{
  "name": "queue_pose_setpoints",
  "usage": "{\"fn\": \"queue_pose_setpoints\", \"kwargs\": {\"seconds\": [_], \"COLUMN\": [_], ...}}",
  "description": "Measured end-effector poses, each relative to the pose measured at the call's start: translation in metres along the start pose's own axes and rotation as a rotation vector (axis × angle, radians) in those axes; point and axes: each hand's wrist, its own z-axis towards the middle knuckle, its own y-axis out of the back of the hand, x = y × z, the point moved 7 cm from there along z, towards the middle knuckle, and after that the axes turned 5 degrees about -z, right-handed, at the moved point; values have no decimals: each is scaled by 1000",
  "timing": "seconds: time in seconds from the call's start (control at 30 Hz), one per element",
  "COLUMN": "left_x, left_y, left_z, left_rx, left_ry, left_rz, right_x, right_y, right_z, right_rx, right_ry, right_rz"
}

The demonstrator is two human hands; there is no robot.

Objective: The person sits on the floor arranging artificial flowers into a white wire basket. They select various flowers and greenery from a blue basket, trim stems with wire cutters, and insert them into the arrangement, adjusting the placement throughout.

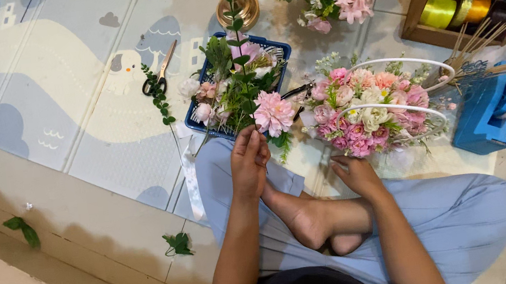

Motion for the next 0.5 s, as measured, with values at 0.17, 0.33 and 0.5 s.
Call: {"fn": "queue_pose_setpoints", "kwargs": {"seconds": [0.17, 0.33, 0.5], "left_x": [2, 7, 7], "left_y": [-8, -7, -12], "left_z": [-5, -9, -14], "left_rx": [5, 5, 31], "left_ry": [-2, 7, 27], "left_rz": [-7, -35, -78], "right_x": [-3, -1, 1], "right_y": [-2, -3, -3], "right_z": [2, 2, 1], "right_rx": [14, 36, 35], "right_ry": [-3, -18, -17], "right_rz": [18, 28, 30]}}
